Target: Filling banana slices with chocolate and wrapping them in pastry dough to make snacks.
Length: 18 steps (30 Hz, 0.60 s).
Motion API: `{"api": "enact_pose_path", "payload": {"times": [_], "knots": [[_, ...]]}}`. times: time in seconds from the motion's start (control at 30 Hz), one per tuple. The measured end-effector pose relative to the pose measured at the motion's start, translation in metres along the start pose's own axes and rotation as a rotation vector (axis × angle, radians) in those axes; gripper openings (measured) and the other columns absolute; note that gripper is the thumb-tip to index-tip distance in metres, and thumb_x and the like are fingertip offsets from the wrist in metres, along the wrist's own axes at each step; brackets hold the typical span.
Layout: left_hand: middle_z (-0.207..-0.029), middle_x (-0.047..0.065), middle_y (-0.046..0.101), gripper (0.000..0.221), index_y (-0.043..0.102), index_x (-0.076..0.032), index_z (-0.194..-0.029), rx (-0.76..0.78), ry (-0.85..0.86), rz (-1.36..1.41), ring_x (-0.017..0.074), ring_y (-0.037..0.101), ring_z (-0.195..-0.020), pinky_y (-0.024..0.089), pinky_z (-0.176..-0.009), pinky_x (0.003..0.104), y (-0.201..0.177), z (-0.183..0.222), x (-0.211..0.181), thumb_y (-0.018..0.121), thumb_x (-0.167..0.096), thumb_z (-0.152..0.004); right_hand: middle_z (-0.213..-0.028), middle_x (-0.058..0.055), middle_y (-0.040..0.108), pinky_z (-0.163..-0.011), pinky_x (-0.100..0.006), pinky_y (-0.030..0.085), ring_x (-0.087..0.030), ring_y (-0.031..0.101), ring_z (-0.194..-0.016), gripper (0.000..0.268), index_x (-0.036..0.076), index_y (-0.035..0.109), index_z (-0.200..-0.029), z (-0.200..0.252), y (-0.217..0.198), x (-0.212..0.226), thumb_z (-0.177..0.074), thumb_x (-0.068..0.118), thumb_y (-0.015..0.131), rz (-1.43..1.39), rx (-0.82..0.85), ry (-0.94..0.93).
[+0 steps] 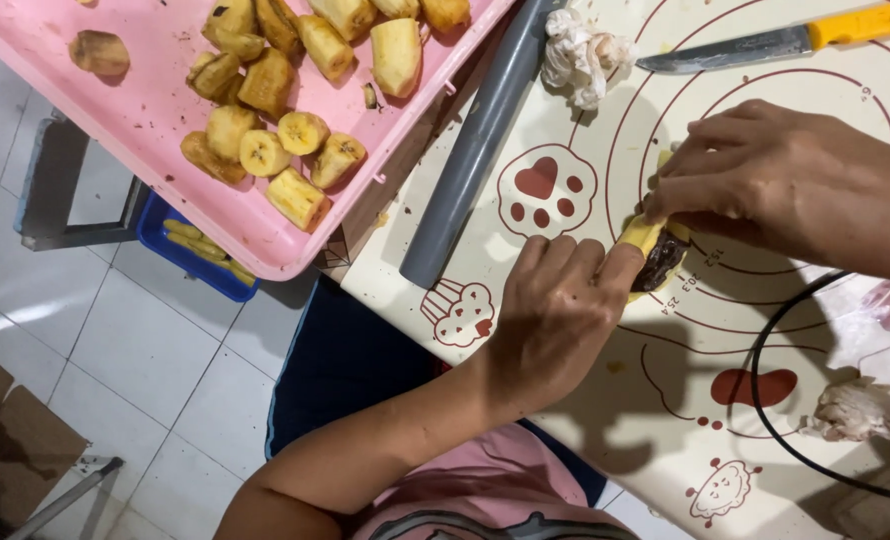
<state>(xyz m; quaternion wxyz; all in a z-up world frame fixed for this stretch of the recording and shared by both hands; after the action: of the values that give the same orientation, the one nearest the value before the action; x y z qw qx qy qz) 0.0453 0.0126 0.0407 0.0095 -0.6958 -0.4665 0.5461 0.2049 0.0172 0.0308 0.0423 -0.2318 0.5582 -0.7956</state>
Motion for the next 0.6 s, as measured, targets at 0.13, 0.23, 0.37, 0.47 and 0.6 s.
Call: {"api": "enact_pose_path", "payload": {"times": [0.13, 0.23, 0.37, 0.47, 0.6], "knots": [[-0.077, 0.015, 0.054, 0.003, 0.057, 0.002, -0.096, 0.029, -0.015, -0.107, 0.0247, 0.042, -0.071, 0.036, -0.073, 0.043, 0.003, -0.001, -0.004, 0.057, -0.001, -0.094, -0.114, 0.008, 0.078, -0.114, -0.043, 0.054, -0.019, 0.068, -0.122, 0.045, 0.027, 0.075, -0.102, 0.012, 0.0, 0.002, -0.06, 0.013, 0.08, 0.102, -0.036, 0.021], [-0.075, 0.012, 0.056, 0.006, 0.058, -0.004, -0.097, -0.008, -0.017, -0.165, 0.0232, 0.044, -0.07, 0.036, -0.074, 0.042, 0.007, 0.003, -0.004, 0.063, -0.003, -0.095, -0.116, 0.007, 0.077, -0.119, -0.043, 0.049, -0.018, 0.066, -0.127, 0.04, 0.025, 0.076, -0.104, 0.019, -0.004, 0.005, -0.064, 0.018, 0.075, 0.111, -0.093, -0.025], [-0.072, 0.011, 0.059, 0.012, 0.059, -0.005, -0.095, 0.011, -0.014, -0.288, 0.0211, 0.045, -0.067, 0.039, -0.077, 0.042, 0.012, 0.006, -0.005, 0.07, -0.003, -0.094, -0.122, 0.004, 0.075, -0.119, -0.044, 0.05, -0.019, 0.066, -0.126, 0.043, 0.024, 0.076, -0.107, 0.028, 0.0, 0.007, -0.065, 0.018, 0.075, 0.151, -0.134, -0.08], [-0.077, 0.014, 0.066, 0.033, 0.05, -0.007, -0.107, -0.003, -0.026, -0.297, 0.0229, 0.054, -0.069, 0.044, -0.079, 0.043, 0.019, 0.01, -0.003, 0.078, 0.0, -0.091, -0.125, 0.003, 0.074, -0.119, -0.041, 0.051, -0.018, 0.067, -0.126, 0.05, 0.028, 0.074, -0.111, 0.039, 0.012, 0.0, -0.064, 0.012, 0.076, 0.205, -0.12, -0.111], [-0.075, 0.009, 0.065, 0.034, 0.055, -0.006, -0.105, -0.041, -0.014, -0.32, 0.0194, 0.053, -0.065, 0.043, -0.073, 0.039, 0.021, 0.01, -0.005, 0.084, -0.001, -0.089, -0.126, 0.003, 0.073, -0.12, -0.043, 0.051, -0.018, 0.065, -0.127, 0.051, 0.027, 0.072, -0.116, 0.046, 0.015, 0.002, -0.066, 0.016, 0.073, 0.199, -0.133, -0.121]]}}
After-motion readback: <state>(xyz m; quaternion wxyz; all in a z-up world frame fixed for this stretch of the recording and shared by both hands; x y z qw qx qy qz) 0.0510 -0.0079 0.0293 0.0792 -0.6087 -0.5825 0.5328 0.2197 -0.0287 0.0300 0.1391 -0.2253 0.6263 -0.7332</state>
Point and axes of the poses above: each hand's wrist, its own z-axis away from the middle knuckle, its own y-axis out of the palm, x = y × z, the point moved 7 cm from there along -z, towards the middle knuckle
